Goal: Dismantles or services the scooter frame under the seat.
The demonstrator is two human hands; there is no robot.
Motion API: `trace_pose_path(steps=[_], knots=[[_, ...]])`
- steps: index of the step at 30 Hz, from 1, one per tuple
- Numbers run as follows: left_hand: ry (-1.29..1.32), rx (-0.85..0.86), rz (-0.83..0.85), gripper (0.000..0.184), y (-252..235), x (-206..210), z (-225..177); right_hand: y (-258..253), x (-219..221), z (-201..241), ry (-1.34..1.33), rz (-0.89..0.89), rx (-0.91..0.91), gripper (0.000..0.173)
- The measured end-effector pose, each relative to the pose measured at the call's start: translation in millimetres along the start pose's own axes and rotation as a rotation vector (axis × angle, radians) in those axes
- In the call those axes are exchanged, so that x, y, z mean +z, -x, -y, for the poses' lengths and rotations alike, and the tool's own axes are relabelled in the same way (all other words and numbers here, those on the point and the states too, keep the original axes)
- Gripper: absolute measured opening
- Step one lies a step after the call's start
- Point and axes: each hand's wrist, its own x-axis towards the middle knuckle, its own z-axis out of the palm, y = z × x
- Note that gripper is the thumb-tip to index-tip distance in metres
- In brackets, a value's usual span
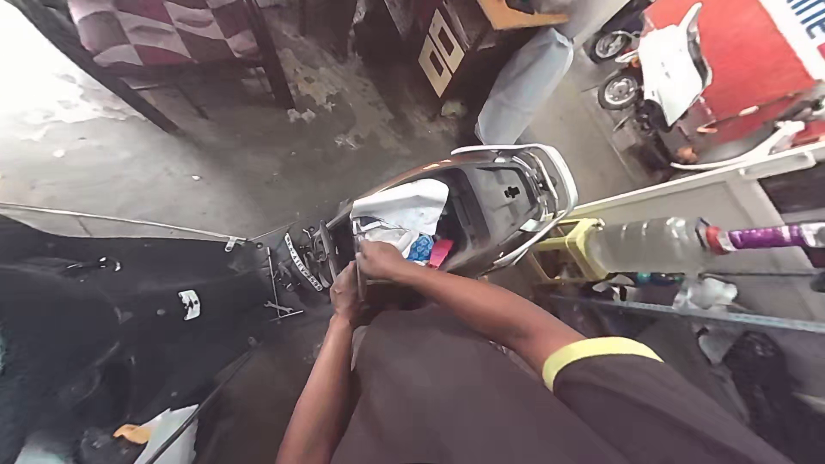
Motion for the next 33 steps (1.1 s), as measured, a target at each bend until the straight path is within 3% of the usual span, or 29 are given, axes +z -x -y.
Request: trace_pose_path(steps=[2, 4, 5, 8, 13, 15, 17, 22, 26, 28, 30, 33], knots=[[0.028, -0.062, 0.051, 0.04, 3.0, -1.0, -1.7, 17.6, 36.1, 13.1, -0.007, 0.09, -0.262, 0.036], [-0.089, -0.075, 0.085, 0.043, -3.0, -5.1, -3.5, 38.2, 56.2, 20.4, 0.085, 0.323, -0.407, 0.04], [-0.116, -0.077, 0.089, 0.042, -6.8, -8.5, -3.5, 39.8, 58.2, 16.9, 0.127, 0.359, -0.403, 0.046], [0.012, -0.068, 0.031, 0.042, -4.8, -10.5, -5.0, 31.5, 29.8, -10.2, 0.13, 0.169, -0.213, 0.054], [0.016, -0.019, -0.021, 0.032, 0.7, -5.8, -5.9, 13.5, -1.8, -10.4, 0.1, 0.028, 0.098, 0.046], [-0.021, -0.057, -0.002, 0.034, 2.0, -2.0, -6.8, 6.7, 3.3, 2.7, 0.04, -0.05, 0.059, 0.046], [-0.049, -0.143, 0.014, 0.034, 3.8, -7.5, -10.6, 0.5, 17.2, 9.2, 0.031, -0.066, -0.088, 0.043], [-0.156, -0.187, 0.096, 0.03, 11.4, -17.4, -9.2, -6.5, 30.6, -7.8, 0.321, -0.07, -0.473, 0.037], [-0.106, -0.151, 0.166, 0.047, 10.0, 0.8, 0.5, -10.7, 28.0, 12.3, 0.263, -0.039, -0.342, 0.047], [0.204, -0.165, 0.088, 0.054, 16.6, 8.8, 8.3, -10.1, 35.8, 14.5, 0.299, -0.001, -0.456, 0.039], [0.357, -0.188, 0.036, 0.043, 11.5, 15.6, 15.3, 5.8, 41.6, 8.5, 0.319, 0.058, -0.527, 0.027], [-0.047, -0.217, 0.164, 0.044, -11.4, 0.3, 0.4, 29.2, 24.8, -6.0, 0.34, 0.183, -0.301, 0.031]])
